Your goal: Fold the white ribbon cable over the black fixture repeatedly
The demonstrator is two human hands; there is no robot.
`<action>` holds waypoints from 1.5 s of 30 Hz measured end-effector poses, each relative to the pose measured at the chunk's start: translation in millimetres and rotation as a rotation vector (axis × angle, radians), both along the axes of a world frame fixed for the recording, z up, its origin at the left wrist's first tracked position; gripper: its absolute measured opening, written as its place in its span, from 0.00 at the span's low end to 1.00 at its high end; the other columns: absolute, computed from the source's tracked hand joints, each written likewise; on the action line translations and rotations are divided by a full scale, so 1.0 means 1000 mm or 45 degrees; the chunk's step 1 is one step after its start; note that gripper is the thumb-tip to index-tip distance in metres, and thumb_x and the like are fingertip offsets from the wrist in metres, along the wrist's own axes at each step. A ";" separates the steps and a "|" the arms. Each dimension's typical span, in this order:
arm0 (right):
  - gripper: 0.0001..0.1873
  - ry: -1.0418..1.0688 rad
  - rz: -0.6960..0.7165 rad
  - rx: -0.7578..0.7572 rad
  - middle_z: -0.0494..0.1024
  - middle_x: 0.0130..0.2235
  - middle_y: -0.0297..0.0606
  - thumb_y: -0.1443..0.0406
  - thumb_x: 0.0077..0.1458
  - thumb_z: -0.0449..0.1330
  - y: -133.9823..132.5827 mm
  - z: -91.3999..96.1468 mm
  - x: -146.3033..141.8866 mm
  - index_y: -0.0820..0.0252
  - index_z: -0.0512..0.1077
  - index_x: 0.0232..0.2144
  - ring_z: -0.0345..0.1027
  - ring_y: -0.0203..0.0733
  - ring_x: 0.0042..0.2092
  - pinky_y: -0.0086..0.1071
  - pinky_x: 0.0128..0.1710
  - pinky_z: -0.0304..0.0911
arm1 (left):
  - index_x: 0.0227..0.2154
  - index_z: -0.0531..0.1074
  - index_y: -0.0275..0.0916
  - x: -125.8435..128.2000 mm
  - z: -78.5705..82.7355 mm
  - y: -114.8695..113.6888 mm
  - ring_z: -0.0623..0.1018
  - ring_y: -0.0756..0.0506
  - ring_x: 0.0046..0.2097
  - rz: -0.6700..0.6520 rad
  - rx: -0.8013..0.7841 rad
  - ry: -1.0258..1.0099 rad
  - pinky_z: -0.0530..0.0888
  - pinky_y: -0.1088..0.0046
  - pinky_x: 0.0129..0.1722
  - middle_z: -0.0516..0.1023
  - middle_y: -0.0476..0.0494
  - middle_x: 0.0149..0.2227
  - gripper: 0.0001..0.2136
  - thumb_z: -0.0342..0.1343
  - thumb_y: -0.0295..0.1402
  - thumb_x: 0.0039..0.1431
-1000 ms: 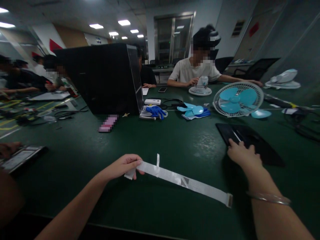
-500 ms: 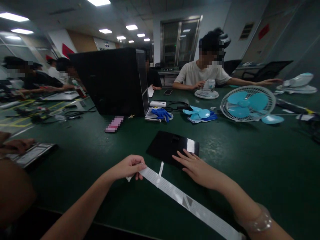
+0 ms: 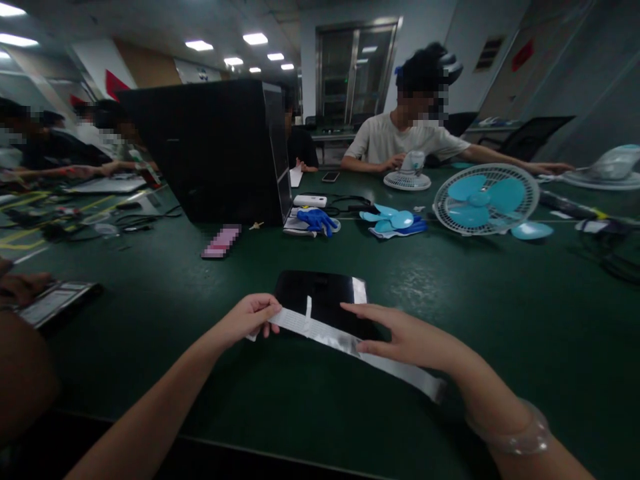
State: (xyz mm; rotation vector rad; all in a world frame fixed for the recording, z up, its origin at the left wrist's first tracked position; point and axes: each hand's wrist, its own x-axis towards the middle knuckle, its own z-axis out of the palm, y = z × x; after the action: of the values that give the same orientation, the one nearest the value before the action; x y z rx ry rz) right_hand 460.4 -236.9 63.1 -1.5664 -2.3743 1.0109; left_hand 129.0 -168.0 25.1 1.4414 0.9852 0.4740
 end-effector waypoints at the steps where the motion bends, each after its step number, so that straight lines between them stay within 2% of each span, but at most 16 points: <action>1: 0.40 -0.036 -0.011 0.011 0.60 0.66 0.37 0.50 0.57 0.60 -0.001 0.000 0.000 0.39 0.50 0.67 0.59 0.57 0.61 0.55 0.57 0.60 | 0.36 0.71 0.36 0.001 -0.001 0.001 0.73 0.53 0.25 0.059 0.006 0.002 0.66 0.79 0.25 0.78 0.48 0.28 0.09 0.52 0.37 0.63; 3: 0.40 -0.094 -0.004 0.094 0.60 0.65 0.36 0.53 0.57 0.60 -0.002 -0.002 -0.003 0.37 0.49 0.67 0.62 0.56 0.59 0.53 0.56 0.61 | 0.37 0.71 0.36 0.003 -0.004 0.002 0.72 0.53 0.25 0.135 0.023 0.031 0.65 0.79 0.24 0.79 0.47 0.30 0.10 0.51 0.38 0.64; 6: 0.30 -0.164 0.059 0.268 0.64 0.62 0.36 0.61 0.62 0.51 -0.001 -0.009 -0.008 0.37 0.55 0.65 0.69 0.49 0.52 0.47 0.50 0.67 | 0.42 0.72 0.37 0.002 -0.007 0.001 0.71 0.52 0.24 0.110 0.098 0.128 0.65 0.78 0.23 0.79 0.44 0.34 0.14 0.51 0.43 0.64; 8: 0.28 -0.236 0.097 0.333 0.69 0.57 0.38 0.65 0.61 0.47 0.001 -0.010 -0.007 0.39 0.62 0.62 0.71 0.47 0.48 0.44 0.45 0.69 | 0.48 0.71 0.39 0.000 -0.007 -0.001 0.73 0.51 0.27 0.140 0.224 0.247 0.67 0.76 0.24 0.78 0.42 0.41 0.18 0.52 0.45 0.62; 10: 0.28 -0.292 0.089 0.358 0.72 0.53 0.39 0.66 0.60 0.48 0.002 -0.010 -0.005 0.42 0.66 0.60 0.71 0.47 0.46 0.43 0.43 0.69 | 0.52 0.70 0.41 -0.002 -0.006 -0.002 0.76 0.47 0.33 0.196 0.375 0.376 0.69 0.73 0.28 0.77 0.40 0.46 0.21 0.53 0.47 0.61; 13: 0.29 -0.354 0.056 0.380 0.72 0.53 0.40 0.68 0.58 0.48 0.004 -0.008 -0.001 0.44 0.66 0.60 0.70 0.48 0.47 0.43 0.43 0.69 | 0.45 0.75 0.41 -0.003 -0.001 -0.004 0.76 0.44 0.36 0.168 0.524 0.481 0.69 0.70 0.32 0.78 0.41 0.44 0.20 0.49 0.49 0.63; 18: 0.31 -0.349 0.122 0.429 0.73 0.51 0.40 0.71 0.55 0.47 0.008 -0.014 -0.006 0.47 0.68 0.58 0.68 0.49 0.49 0.46 0.47 0.67 | 0.33 0.76 0.42 0.000 0.006 -0.008 0.75 0.44 0.32 0.134 0.515 0.658 0.65 0.70 0.29 0.78 0.45 0.32 0.20 0.49 0.52 0.61; 23: 0.30 -0.417 0.054 0.477 0.71 0.54 0.41 0.70 0.55 0.49 0.009 -0.025 -0.011 0.45 0.68 0.59 0.67 0.51 0.51 0.49 0.48 0.67 | 0.37 0.76 0.43 -0.001 0.007 -0.008 0.74 0.42 0.33 0.210 0.598 0.681 0.63 0.70 0.28 0.78 0.43 0.34 0.22 0.54 0.57 0.55; 26: 0.31 -0.449 0.024 0.438 0.68 0.56 0.41 0.70 0.55 0.49 0.008 -0.023 -0.012 0.44 0.68 0.59 0.66 0.52 0.52 0.49 0.49 0.67 | 0.37 0.76 0.43 -0.004 0.005 -0.006 0.74 0.42 0.34 0.191 0.594 0.673 0.63 0.70 0.29 0.77 0.43 0.35 0.24 0.52 0.59 0.55; 31: 0.31 -0.506 -0.015 0.388 0.66 0.58 0.41 0.68 0.56 0.50 0.007 -0.020 -0.017 0.41 0.65 0.61 0.68 0.52 0.51 0.47 0.45 0.69 | 0.43 0.74 0.43 -0.004 0.005 -0.007 0.74 0.42 0.34 0.132 0.617 0.720 0.64 0.71 0.28 0.76 0.43 0.37 0.23 0.56 0.55 0.54; 33: 0.31 -0.537 -0.019 0.438 0.67 0.58 0.42 0.68 0.56 0.50 0.006 -0.023 -0.020 0.43 0.64 0.61 0.68 0.53 0.51 0.48 0.44 0.70 | 0.44 0.74 0.43 -0.002 0.006 -0.008 0.74 0.43 0.34 0.106 0.654 0.765 0.65 0.71 0.28 0.76 0.43 0.39 0.20 0.57 0.51 0.55; 37: 0.30 -0.535 0.020 0.666 0.68 0.59 0.45 0.69 0.58 0.47 0.005 -0.030 -0.029 0.49 0.64 0.62 0.66 0.55 0.55 0.53 0.50 0.65 | 0.42 0.73 0.44 0.000 0.009 -0.010 0.75 0.45 0.36 0.053 0.735 0.843 0.67 0.72 0.30 0.75 0.46 0.42 0.15 0.56 0.47 0.56; 41: 0.27 -0.382 0.136 0.649 0.63 0.64 0.39 0.58 0.66 0.46 0.001 -0.032 -0.043 0.47 0.58 0.65 0.60 0.53 0.61 0.54 0.56 0.61 | 0.42 0.73 0.45 0.001 0.008 -0.012 0.76 0.45 0.39 0.029 0.794 0.890 0.69 0.71 0.32 0.75 0.47 0.43 0.15 0.55 0.48 0.57; 45: 0.29 -0.309 0.255 0.569 0.59 0.67 0.37 0.51 0.66 0.45 -0.001 -0.033 -0.054 0.47 0.55 0.66 0.51 0.52 0.66 0.54 0.62 0.52 | 0.41 0.73 0.45 0.001 0.008 -0.012 0.76 0.44 0.39 0.012 0.785 0.924 0.69 0.71 0.33 0.75 0.46 0.43 0.16 0.54 0.49 0.57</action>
State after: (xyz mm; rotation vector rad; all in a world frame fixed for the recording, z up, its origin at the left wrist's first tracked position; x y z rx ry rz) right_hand 406.5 -238.2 30.0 -1.3656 -2.7113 0.2827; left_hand 130.2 -180.1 32.8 2.2488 1.4940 0.2618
